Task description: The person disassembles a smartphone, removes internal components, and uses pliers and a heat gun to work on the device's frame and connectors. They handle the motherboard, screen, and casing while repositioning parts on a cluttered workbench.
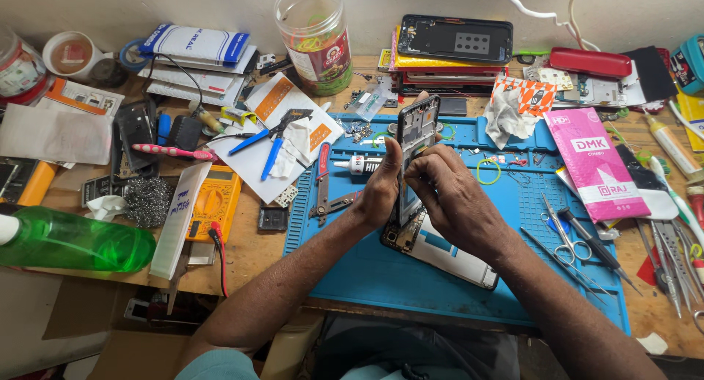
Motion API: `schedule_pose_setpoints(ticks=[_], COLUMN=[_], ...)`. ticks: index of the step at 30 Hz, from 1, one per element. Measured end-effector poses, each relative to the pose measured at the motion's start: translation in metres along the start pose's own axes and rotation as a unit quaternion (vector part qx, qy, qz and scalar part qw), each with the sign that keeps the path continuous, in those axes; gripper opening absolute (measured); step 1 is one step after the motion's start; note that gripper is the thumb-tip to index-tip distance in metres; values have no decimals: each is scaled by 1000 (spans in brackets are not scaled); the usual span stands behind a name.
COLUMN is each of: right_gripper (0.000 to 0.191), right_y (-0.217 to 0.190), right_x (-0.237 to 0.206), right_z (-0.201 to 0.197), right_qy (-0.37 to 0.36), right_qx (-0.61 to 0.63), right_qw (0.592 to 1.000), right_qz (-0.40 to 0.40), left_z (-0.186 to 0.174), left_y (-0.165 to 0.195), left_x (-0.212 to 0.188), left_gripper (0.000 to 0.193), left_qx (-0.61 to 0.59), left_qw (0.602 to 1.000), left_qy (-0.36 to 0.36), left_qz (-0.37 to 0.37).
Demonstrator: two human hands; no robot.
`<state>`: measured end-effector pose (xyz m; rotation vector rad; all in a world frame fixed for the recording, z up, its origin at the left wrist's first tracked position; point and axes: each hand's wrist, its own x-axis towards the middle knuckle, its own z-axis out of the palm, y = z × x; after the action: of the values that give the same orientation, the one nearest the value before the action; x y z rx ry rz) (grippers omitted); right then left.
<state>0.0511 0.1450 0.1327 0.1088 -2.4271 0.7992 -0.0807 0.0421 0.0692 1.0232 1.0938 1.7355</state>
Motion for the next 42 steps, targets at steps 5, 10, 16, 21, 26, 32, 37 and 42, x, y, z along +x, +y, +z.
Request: schedule_pose_setpoints(ticks=[5, 10, 16, 21, 26, 32, 37, 42], right_gripper=[26, 21, 14, 13, 12, 19, 21, 19], right_y=[-4, -7, 3, 3, 0, 0, 2, 4], right_x=[2, -2, -1, -3, -4, -2, -2, -5], right_z=[-2, 3, 8, 12, 10, 7, 10, 10], right_qy=[36, 50, 16, 33, 39, 29, -39, -43], right_qx=[39, 18, 82, 70, 76, 136, 92, 96], right_qw=[999, 998, 994, 994, 985, 983, 983, 979], right_qz=[-1, 16, 74, 81, 149, 121, 153, 173], left_z=[-5, -5, 1, 4, 5, 8, 3, 4], left_y=[-2, -3, 0, 3, 6, 3, -1, -1], left_x=[2, 2, -1, 3, 5, 3, 2, 4], left_gripper=[94, 93, 90, 81, 80, 83, 85, 85], left_qx=[-50, -21, 30, -14, -10, -109, -73, -47], left_qw=[999, 999, 997, 992, 993, 992, 996, 996], left_qy=[2, 19, 20, 43, 56, 47, 25, 26], left_qz=[-1, 42, 71, 117, 105, 46, 53, 64])
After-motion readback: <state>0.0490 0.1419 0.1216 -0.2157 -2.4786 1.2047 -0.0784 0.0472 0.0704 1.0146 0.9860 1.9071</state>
